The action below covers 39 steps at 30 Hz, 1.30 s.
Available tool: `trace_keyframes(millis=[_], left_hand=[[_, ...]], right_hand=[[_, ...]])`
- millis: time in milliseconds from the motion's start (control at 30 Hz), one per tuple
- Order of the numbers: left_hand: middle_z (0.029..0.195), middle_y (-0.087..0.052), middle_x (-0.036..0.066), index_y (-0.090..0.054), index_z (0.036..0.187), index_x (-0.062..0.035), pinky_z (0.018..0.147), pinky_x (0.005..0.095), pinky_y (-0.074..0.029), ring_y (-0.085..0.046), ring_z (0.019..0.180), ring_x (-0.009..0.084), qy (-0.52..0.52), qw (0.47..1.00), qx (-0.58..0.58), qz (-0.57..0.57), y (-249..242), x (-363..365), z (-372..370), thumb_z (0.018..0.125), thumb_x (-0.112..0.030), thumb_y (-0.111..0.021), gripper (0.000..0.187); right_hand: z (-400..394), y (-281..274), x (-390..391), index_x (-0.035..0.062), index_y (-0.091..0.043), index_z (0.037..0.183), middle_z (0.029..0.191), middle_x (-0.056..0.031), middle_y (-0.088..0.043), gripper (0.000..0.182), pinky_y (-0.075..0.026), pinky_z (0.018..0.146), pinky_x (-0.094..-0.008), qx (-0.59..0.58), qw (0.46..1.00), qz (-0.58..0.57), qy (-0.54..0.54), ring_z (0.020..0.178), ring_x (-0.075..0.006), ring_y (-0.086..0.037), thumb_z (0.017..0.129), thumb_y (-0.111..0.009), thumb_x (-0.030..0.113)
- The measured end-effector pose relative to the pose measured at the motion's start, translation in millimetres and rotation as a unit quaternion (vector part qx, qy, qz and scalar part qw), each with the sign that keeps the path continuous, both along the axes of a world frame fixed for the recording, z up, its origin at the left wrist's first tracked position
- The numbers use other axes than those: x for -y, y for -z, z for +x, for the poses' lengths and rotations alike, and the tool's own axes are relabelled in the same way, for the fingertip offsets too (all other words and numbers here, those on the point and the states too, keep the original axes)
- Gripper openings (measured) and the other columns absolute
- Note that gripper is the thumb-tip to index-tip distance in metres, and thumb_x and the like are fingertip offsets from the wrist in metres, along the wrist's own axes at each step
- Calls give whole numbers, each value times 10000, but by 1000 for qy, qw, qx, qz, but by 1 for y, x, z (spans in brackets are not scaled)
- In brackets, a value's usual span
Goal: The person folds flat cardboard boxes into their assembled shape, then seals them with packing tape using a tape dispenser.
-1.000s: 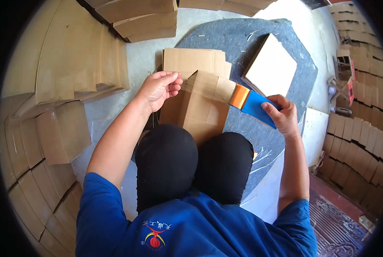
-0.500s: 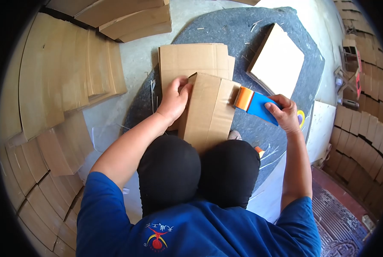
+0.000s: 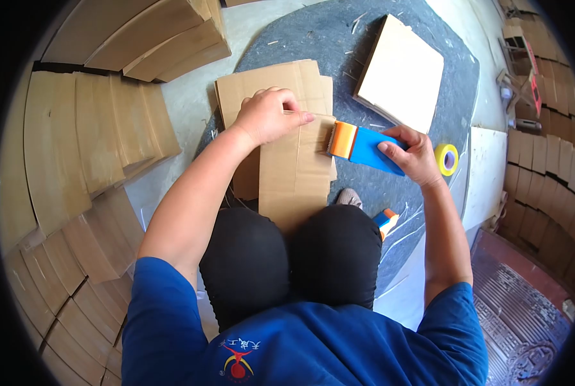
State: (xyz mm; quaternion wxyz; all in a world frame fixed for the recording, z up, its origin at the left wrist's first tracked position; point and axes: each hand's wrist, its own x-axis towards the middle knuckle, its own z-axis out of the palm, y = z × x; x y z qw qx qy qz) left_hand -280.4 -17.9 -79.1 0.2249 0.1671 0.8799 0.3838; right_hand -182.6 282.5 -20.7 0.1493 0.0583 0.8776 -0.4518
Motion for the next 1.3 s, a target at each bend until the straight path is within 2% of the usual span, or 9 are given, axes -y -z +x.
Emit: trace_keyframes(millis=[100, 133, 267, 400, 533, 767, 867, 1167, 1300], left_hand=[[911, -683, 87, -685, 796, -99, 815, 376, -502, -652, 871, 248, -8, 997, 61, 52, 18, 4, -6, 781, -461, -768, 372], [852, -667, 90, -678, 787, -76, 752, 337, -510, -641, 805, 210, -23, 993, 82, 76, 20, 4, -6, 777, -410, -795, 354], [816, -644, 69, -652, 785, -24, 716, 297, -496, -599, 773, 143, -41, 987, 108, 115, 12, 2, -2, 803, -305, -805, 321], [821, -645, 59, -650, 800, -21, 715, 292, -497, -593, 768, 130, -46, 982, 133, 126, 23, 3, -2, 817, -295, -801, 313], [810, -643, 49, -645, 804, -22, 715, 279, -495, -585, 765, 117, -59, 981, 112, 150, 25, 6, 1, 823, -286, -801, 308], [785, -644, 28, -649, 797, -35, 661, 267, -485, -566, 720, 97, -67, 974, 159, 148, 21, 4, -3, 804, -275, -821, 296], [764, -640, 15, -653, 785, -42, 633, 259, -473, -551, 692, 88, -81, 971, 184, 131, 12, 2, -4, 800, -279, -826, 294], [801, -661, 8, -663, 814, -49, 679, 231, -471, -575, 750, 66, -72, 972, 198, 108, 7, 1, -7, 821, -272, -814, 269], [794, -646, -6, -662, 811, -55, 679, 232, -465, -563, 748, 62, -81, 970, 199, 118, 8, 1, -5, 825, -275, -811, 266]], right_hand=[[4, -6, -14, 35, -718, 963, 797, -38, -674, 376, -531, 694, -276, 11, 1000, 1, -5, 737, -106, -620, 796, -818, 357], [5, -8, -20, 31, -719, 953, 786, -38, -671, 375, -533, 689, -274, 29, 1000, -4, -8, 728, -107, -621, 794, -819, 356], [7, -4, -48, 16, -717, 934, 756, -39, -657, 360, -530, 650, -277, 39, 999, 34, -9, 702, -101, -614, 794, -814, 333], [-3, 7, -40, 22, -714, 943, 738, -59, -640, 353, -525, 643, -276, 31, 995, 75, -57, 686, -135, -620, 808, -791, 338], [-3, 10, -48, 17, -713, 939, 738, -43, -641, 340, -521, 633, -264, 26, 997, 50, -48, 687, -106, -611, 807, -796, 319], [-6, -77, -42, 6, -707, 932, 753, -38, -653, 380, -516, 646, -257, 31, 998, 49, -13, 715, -95, -612, 804, -813, 347], [-9, -109, -26, 19, -708, 911, 762, -58, -657, 402, -536, 661, -280, -8, 996, 69, -58, 719, -126, -638, 805, -811, 392], [-15, -19, -36, 13, -703, 937, 712, -84, -639, 316, -530, 626, -297, 7, 987, 136, -90, 642, -139, -609, 806, -796, 285], [-20, -5, -7, 76, -700, 870, 715, -133, -677, 298, -548, 639, -373, -32, 971, 205, -116, 650, -290, -677, 797, -769, 357]])
